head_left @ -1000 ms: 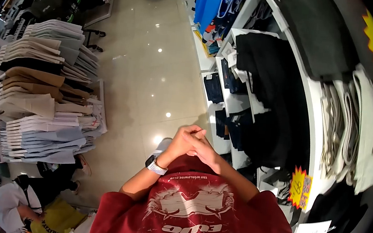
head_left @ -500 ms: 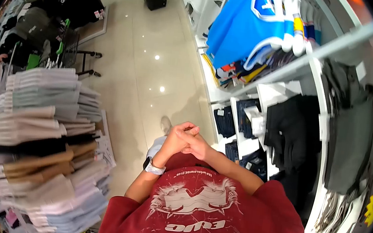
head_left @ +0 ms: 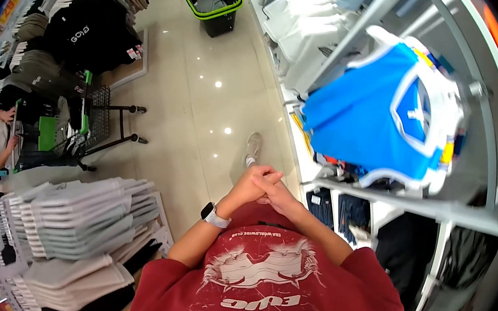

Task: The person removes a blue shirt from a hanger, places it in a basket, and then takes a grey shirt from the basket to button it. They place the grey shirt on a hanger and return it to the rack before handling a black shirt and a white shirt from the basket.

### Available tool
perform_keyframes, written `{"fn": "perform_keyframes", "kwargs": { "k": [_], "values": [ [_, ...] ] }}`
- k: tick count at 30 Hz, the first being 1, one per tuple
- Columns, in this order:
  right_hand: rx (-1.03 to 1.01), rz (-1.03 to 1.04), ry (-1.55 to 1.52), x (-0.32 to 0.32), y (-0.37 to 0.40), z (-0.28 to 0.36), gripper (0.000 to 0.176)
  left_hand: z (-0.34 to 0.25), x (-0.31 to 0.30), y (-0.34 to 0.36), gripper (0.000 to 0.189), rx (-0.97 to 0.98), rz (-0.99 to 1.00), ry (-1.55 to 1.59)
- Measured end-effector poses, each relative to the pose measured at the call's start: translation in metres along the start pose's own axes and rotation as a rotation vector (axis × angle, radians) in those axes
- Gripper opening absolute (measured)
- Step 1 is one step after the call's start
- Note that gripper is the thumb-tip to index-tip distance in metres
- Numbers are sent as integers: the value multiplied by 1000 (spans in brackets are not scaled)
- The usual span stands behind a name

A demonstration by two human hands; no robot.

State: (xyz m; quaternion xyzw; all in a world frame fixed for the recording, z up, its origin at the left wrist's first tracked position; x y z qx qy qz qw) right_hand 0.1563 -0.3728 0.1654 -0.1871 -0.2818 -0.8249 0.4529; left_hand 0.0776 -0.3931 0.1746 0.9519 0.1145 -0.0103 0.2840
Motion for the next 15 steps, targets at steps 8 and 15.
{"fn": "perform_keyframes", "kwargs": {
  "k": [8, 15],
  "values": [
    [124, 73, -92, -4, -196, 93, 25, -81, -125, -137, 35, -54, -91, 110],
    [86, 45, 95, -4, -328, 153, 27, -138, -207, -239, 37, -195, 8, 125]
  ]
}}
Point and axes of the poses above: each hand's wrist, its own y-axis away from the middle knuckle, its own x-axis out of the palm, z = x × y, the point moved 5 cm from there along -y, towards the middle knuckle, and after that the axes turned 15 degrees about -x, right-handed, at the moved point
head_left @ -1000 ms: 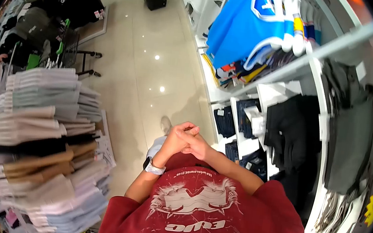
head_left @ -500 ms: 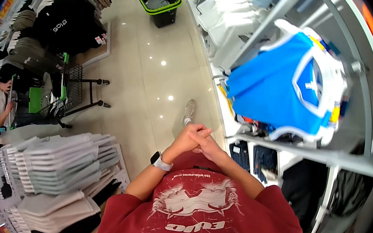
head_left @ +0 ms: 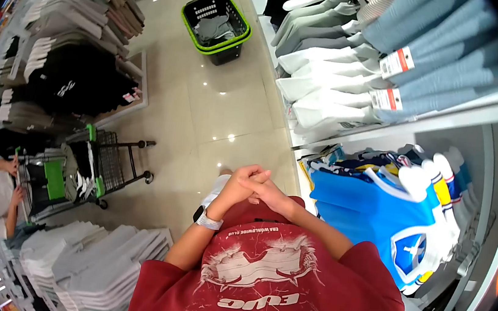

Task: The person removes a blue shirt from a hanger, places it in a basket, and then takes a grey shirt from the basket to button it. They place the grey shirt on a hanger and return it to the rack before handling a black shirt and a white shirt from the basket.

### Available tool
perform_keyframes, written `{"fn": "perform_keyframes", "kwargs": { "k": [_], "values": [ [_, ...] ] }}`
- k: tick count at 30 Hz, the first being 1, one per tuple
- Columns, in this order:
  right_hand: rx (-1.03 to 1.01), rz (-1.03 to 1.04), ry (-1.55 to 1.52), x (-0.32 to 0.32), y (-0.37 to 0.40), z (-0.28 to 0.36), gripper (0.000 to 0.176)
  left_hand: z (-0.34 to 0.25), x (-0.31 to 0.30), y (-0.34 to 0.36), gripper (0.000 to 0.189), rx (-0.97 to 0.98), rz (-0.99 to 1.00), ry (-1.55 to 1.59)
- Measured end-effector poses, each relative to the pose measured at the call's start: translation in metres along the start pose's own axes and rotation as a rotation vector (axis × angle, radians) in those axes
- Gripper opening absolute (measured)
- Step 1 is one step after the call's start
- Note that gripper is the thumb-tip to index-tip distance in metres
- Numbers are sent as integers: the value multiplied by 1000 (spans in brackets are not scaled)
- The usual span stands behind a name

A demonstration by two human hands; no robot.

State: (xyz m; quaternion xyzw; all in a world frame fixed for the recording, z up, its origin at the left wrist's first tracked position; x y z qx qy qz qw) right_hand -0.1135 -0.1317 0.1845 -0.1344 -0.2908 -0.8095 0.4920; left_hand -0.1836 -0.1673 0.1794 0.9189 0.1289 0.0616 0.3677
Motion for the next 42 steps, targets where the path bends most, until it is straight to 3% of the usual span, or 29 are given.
{"fn": "perform_keyframes", "kwargs": {
  "k": [2, 9, 13, 17, 20, 23, 26, 30, 33, 35, 37, 40, 41, 42],
  "values": [
    [-12, -77, -28, -10, -36, 13, 28, -16, -23, -35, 38, 17, 25, -26],
    [-3, -52, -137, -26, -214, 61, 27, -107, -140, -157, 37, 149, 113, -97],
    [42, -196, -334, -10, -304, 108, 31, -173, -209, -213, 36, 43, 175, -6],
    [-40, -358, -153, -17, -379, 137, 31, -214, -260, -261, 37, 7, 194, -122],
    [0, -344, -167, -29, -428, 150, 28, -234, -284, -304, 37, -77, 229, -84],
    [74, -310, -242, -50, -475, 155, 27, -241, -305, -353, 39, -25, 230, 13],
    [187, -292, -395, -73, -531, 145, 30, -236, -329, -402, 40, -130, 240, 84],
    [314, -309, -336, -94, -608, 147, 33, -234, -376, -472, 40, -215, 153, 55],
    [411, -328, -224, -123, -665, 131, 37, -217, -418, -520, 37, -307, 103, 102],
    [281, -259, 47, -153, -705, 123, 40, -197, -445, -552, 36, -343, 85, 126],
    [306, -269, 167, -180, -732, 106, 41, -179, -471, -579, 35, -422, -89, 218],
    [293, -308, 399, -218, -781, 78, 27, -157, -506, -617, 33, -498, -211, -6],
    [310, -314, 394, -229, -797, 62, 27, -140, -515, -637, 22, -457, -251, -70],
    [234, -284, 623, -240, -816, 57, 23, -130, -521, -658, 20, -419, -286, -127]
  ]
}}
Point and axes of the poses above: each hand's wrist, its own y-axis away from the middle knuckle, its own x-axis out of the palm, z = x × y, the point moved 5 cm from there along -y, towards the middle knuckle, and after that the axes turned 15 degrees about -x, right-handed, at the moved point
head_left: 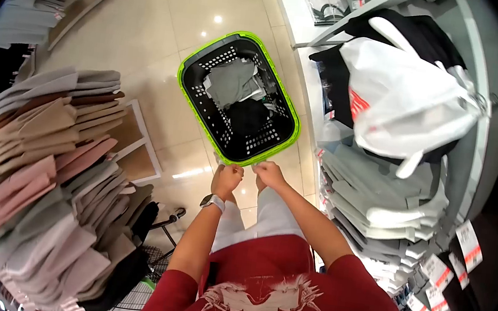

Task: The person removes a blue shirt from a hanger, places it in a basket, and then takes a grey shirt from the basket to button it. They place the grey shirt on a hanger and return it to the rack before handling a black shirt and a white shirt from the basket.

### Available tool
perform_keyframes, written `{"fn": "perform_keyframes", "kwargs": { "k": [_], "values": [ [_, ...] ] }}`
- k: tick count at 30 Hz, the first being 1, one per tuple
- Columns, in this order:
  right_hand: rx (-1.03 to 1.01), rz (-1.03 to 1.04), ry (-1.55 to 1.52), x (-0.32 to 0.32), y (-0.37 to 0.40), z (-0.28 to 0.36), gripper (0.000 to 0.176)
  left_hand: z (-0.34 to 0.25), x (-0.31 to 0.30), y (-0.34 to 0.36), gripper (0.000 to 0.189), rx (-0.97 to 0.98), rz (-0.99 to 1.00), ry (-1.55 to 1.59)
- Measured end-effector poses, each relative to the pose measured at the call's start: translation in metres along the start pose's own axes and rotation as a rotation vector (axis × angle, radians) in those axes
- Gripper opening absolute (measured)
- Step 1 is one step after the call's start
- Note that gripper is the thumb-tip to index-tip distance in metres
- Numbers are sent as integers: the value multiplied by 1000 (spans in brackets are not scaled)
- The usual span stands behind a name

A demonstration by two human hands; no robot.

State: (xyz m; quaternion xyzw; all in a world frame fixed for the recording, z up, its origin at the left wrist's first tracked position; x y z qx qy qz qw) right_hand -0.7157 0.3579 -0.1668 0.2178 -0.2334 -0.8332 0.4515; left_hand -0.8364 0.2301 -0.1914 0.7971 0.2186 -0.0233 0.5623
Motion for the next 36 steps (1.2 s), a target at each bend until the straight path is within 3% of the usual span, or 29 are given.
{"fn": "perform_keyframes", "kwargs": {
  "k": [1, 3, 5, 7, 9, 11, 13, 16, 18, 19, 21, 22, 23, 24, 25, 27, 28, 29, 31, 32, 34, 36],
  "values": [
    [-110, -21, 215, -1, -22, -5, 19, 2, 2, -25, 19, 43, -49, -39],
    [-35, -10, 187, 8, -66, -41, 14, -9, 5, -64, 18, 55, -67, -192],
    [-148, -12, 475, 23, -112, -75, 13, -33, 3, -87, 18, 74, -85, -356],
    [-67, 138, 523, 42, -160, -109, 16, -43, 14, -112, 16, 68, -137, -591],
    [-22, 368, 731, 58, -198, -119, 20, -38, 31, -132, 20, 129, -102, -587],
    [154, 463, 765, 80, -234, -166, 30, -33, 35, -140, 24, 182, -108, -544],
    [155, 558, 923, 94, -256, -191, 32, -20, 36, -152, 25, 126, -129, -579],
    [171, 584, 940, 106, -268, -219, 28, -12, 39, -164, 24, 212, -85, -726],
    [68, 399, 847, 101, -277, -227, 20, -8, 37, -165, 20, 307, -66, -799],
    [74, 390, 854, 90, -273, -208, 20, -10, 36, -160, 16, 402, -55, -867],
    [182, 39, 627, 60, -256, -160, 19, -13, 26, -148, 13, 412, -100, -789],
    [133, -128, 572, 47, -241, -136, 23, -18, 19, -140, 14, 343, -94, -685],
    [103, -154, 489, 36, -224, -113, 19, -24, 13, -130, 16, 280, -82, -584],
    [-56, -259, 429, 25, -202, -87, 19, -25, 5, -123, 25, 235, -82, -413],
    [-221, -363, 369, 15, -177, -61, 19, -19, -1, -121, 46, -50, 52, -201],
    [-377, -412, 272, 0, -117, 5, 17, -29, -11, -93, 65, -427, 157, 426],
    [-389, -364, 213, -1, -86, 35, 17, -40, -14, -76, 74, -492, 255, 571],
    [-392, -323, 152, 0, -50, 64, 16, -70, -18, -47, 68, -555, 433, 718],
    [-664, -226, 212, -2, 13, 141, 16, -108, -14, -8, 56, -375, 739, 782],
    [-668, -220, 182, 2, 40, 158, 17, -97, -10, -1, 42, -411, 811, 639],
    [-676, -281, 162, -1, 78, 186, 17, -101, -20, 37, 34, -323, 753, 425],
    [-547, -147, 40, 3, 99, 199, 16, -108, -29, 63, 32, -257, 711, 341]
  ]
}}
Point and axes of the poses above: each hand's wrist, its own y-axis away from the middle knuckle, its own x-axis out of the palm, z = x × y, the point moved 5 cm from there along -y, towards the middle knuckle, and after that the axes turned 15 degrees about -x, right-handed, at the moved point
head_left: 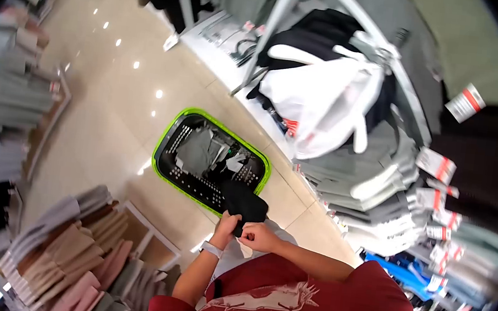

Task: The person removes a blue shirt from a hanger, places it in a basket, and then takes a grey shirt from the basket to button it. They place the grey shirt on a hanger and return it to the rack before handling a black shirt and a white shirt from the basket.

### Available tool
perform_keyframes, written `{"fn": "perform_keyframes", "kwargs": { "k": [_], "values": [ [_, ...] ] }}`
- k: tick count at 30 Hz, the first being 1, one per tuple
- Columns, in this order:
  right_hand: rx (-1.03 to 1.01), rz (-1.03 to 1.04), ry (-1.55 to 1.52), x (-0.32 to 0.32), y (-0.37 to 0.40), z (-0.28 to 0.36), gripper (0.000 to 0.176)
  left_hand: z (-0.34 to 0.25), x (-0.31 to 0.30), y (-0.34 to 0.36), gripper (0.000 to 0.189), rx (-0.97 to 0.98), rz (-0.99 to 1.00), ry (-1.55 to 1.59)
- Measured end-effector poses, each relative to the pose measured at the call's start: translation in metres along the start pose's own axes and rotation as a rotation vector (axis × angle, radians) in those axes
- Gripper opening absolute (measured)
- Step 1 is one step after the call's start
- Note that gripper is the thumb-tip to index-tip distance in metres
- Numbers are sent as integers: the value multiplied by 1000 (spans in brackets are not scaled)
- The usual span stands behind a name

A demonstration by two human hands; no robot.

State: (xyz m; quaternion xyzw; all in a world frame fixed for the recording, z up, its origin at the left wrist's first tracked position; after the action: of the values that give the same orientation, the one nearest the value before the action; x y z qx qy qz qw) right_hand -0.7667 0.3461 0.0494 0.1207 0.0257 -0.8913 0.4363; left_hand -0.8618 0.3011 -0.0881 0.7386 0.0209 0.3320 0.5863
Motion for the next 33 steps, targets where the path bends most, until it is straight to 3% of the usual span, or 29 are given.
{"fn": "perform_keyframes", "kwargs": {
  "k": [2, 4, 6, 8, 9, 11, 12, 16, 18, 20, 23, 27, 29, 31, 33],
  "values": [
    [6, -198, -42, -10, 8, 18, 14, -12, 4, 29, 33, 198, -279, -162],
    [59, -494, -5, -33, 13, 30, 12, -36, 24, 60, 30, 451, -286, -369],
    [134, -781, 47, -55, 24, 30, 15, -54, 38, 90, 29, 536, -252, -545],
    [92, -861, 194, -86, 25, 51, 34, -68, 67, 120, 29, 555, -126, -851],
    [36, -855, 294, -95, 26, 43, 34, -75, 74, 128, 29, 564, -128, -869],
    [10, -758, 244, -114, 26, 28, 26, -91, 92, 149, 29, 765, -232, -1071],
    [2, -769, 235, -126, 27, 32, 26, -102, 107, 166, 29, 806, -241, -982],
    [-134, -1154, 363, -219, 27, 74, 14, -134, 142, 215, 22, 1081, -434, -1109],
    [-193, -1252, 280, -270, 12, 91, 17, -140, 152, 216, 24, 1057, -496, -1093],
    [-212, -1309, 407, -316, -10, 100, 31, -147, 158, 214, 40, 1014, -649, -1097],
    [-195, -1344, 634, -363, -43, 122, 39, -151, 164, 219, 36, 1041, -840, -1182],
    [-322, -1402, 651, -401, -59, 127, 30, -160, 171, 225, 26, 1254, -705, -1152],
    [-324, -1283, 694, -413, -67, 125, 26, -175, 161, 211, 22, 1136, -744, -1210],
    [-300, -1183, 611, -425, -74, 114, 22, -196, 179, 201, 32, 982, -577, -1136],
    [-302, -1175, 538, -435, -76, 110, 18, -211, 206, 187, 43, 1042, -387, -1167]
  ]
}}
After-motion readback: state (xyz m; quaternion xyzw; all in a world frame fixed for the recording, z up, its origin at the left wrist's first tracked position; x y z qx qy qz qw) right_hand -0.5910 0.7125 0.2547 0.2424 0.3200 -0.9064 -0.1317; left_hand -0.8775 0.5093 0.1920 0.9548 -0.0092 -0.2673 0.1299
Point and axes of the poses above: each hand's wrist, its own y-axis away from the middle knuckle, its own x-axis out of the palm, z = x × y, the point moved 5 cm from there along -y, towards the middle knuckle, and after that the axes turned 15 degrees about -x, right-handed, at the moved point
